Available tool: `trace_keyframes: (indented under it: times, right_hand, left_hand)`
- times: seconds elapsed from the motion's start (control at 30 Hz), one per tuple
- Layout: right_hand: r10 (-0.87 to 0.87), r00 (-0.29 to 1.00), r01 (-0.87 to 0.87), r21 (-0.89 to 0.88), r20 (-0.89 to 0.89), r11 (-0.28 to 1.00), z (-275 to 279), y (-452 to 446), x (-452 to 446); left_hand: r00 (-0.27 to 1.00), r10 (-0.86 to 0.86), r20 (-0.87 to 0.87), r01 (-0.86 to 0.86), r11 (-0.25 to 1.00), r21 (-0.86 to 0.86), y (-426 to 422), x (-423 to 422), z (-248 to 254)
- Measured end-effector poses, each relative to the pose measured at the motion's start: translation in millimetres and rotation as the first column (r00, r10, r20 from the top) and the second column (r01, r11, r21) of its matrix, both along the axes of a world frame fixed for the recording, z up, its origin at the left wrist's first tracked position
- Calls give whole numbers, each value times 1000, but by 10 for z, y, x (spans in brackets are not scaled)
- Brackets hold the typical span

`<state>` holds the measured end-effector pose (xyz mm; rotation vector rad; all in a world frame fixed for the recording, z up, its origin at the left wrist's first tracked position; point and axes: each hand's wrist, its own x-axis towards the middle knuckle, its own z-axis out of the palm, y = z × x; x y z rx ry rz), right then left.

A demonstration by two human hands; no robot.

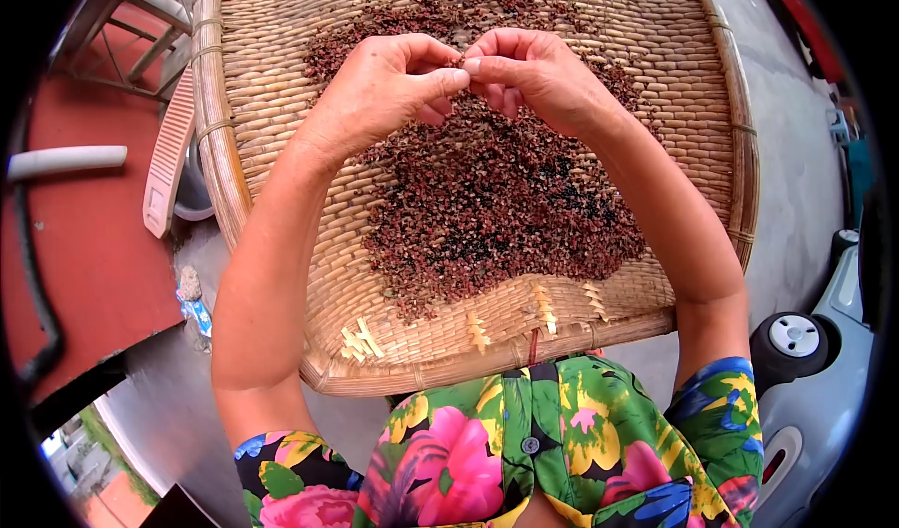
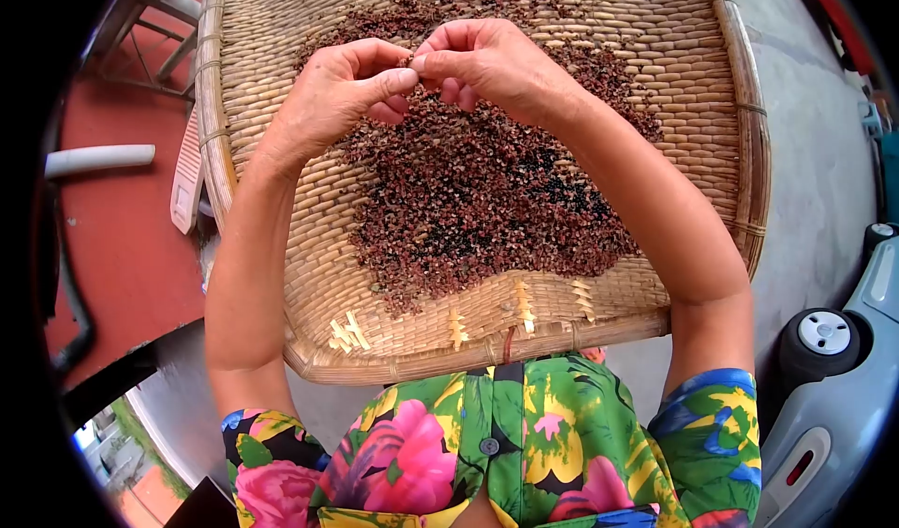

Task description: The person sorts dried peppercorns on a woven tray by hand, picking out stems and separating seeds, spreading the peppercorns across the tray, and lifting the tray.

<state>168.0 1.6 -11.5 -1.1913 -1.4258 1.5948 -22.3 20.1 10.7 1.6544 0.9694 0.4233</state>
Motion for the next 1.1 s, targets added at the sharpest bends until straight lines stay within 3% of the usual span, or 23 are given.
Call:
trace_keyframes:
  times: [0.03,0.1,0.33,0.37,0.53,0.6,0.73,0.93,1.0,1.1]
  right_hand:
    - [-5,1000,5,5,-6,1000,5,16,30]
    - [77,940,-133,-149,-333,980,16,54,93]
    - [-19,969,-11,-120,-247,993,86,46,84]
    - [-47,983,44,-21,-180,999,69,50,78]
    - [-45,990,59,100,-130,993,144,24,61]
    - [-44,993,70,246,-109,967,172,9,44]
    - [-109,994,112,247,-26,963,223,-20,36]
    - [-26,991,-16,308,131,951,250,-58,26]
    - [22,979,-91,336,205,937,208,-44,32]
    - [-19,978,-44,294,208,955,183,-29,45]
  left_hand:
    - [999,41,12,-40,998,-41,11,-1,2]
    - [996,69,54,-59,984,-170,-11,-33,50]
    - [948,152,281,-38,926,-375,-22,-28,90]
    - [948,163,273,-50,925,-376,-25,-24,94]
    - [952,142,272,-37,934,-356,-26,-18,79]
    - [967,127,222,-60,956,-286,-27,-16,85]
    - [974,140,176,-96,966,-239,-56,18,108]
    - [999,30,-17,-30,999,-37,-81,43,51]
    - [997,47,-60,-47,999,8,-90,52,40]
    - [988,153,-4,-153,987,-41,-109,80,67]
